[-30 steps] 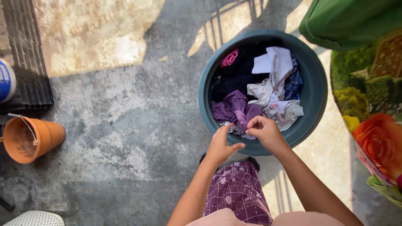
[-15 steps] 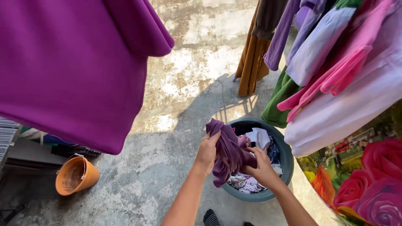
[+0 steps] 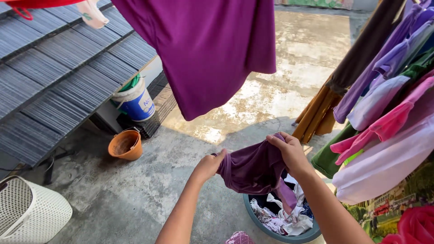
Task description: The person is hanging wet laundry on various drying racks and hangers in an outdoor area.
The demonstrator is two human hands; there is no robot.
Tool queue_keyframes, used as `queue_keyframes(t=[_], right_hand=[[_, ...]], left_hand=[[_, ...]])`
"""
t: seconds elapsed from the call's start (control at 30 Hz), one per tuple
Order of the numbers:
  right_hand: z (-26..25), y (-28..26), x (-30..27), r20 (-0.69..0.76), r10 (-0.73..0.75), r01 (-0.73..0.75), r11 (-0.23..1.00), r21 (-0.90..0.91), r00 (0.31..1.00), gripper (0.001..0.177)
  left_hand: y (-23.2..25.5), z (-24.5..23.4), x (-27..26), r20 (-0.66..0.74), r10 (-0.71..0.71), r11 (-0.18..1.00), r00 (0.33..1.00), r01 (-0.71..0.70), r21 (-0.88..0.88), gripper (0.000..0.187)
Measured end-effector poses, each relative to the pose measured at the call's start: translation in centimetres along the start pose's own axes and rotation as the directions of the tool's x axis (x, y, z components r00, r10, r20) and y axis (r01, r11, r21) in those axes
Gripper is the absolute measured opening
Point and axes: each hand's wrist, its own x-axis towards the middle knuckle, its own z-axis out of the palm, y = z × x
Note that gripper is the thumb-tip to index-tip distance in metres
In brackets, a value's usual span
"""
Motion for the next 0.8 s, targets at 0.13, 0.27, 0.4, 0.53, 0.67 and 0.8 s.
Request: queue_keyframes(t=[0.13, 0.27, 0.4, 0.53, 0.67, 0.8], right_hand=[[9.9, -3.3, -2.0, 0.079, 0.180, -0.172, 0.981, -0.094, 0.981, 0.027], [14.4, -2.6, -2.0, 0.374, 0.200, -0.069, 0.939, -0.336, 0.906, 0.039], [16.6, -1.6, -2.3, 0.522, 0.143, 0.330, 0.628, -0.705, 0.841, 0.057], [15.4, 5.1, 1.2, 0.240, 0.142, 0.209, 0.202, -0.957, 0.960, 0.039], [17.9, 7.9, -0.3, 0.306, -0.192, 0.357, 0.362, -0.861, 0.932, 0.030], [20.8, 11.4, -3.0, 0.329, -0.122, 0.308, 0.736, -0.603, 0.937, 0.021]], left_hand=[[7.0, 2.0, -12.1, 0.082, 0.093, 0.812, 0.992, -0.123, 0.571, 0.070], [3.5, 0.7, -11.6, 0.048, 0.381, 0.856, 0.923, -0.372, 0.360, 0.058], [1.1, -4.5, -11.1, -0.128, 0.275, 0.961, 0.953, -0.277, -0.005, 0.035], [0.0, -9.8, -13.3, -0.124, 0.095, 0.902, 0.988, -0.138, -0.409, 0.026], [-1.0, -12.2, -14.6, -0.035, 0.095, 0.656, 0.995, -0.089, -0.750, 0.026], [-0.1, -13.3, -16.0, -0.073, 0.101, 0.499, 0.992, -0.114, -0.859, 0.030]])
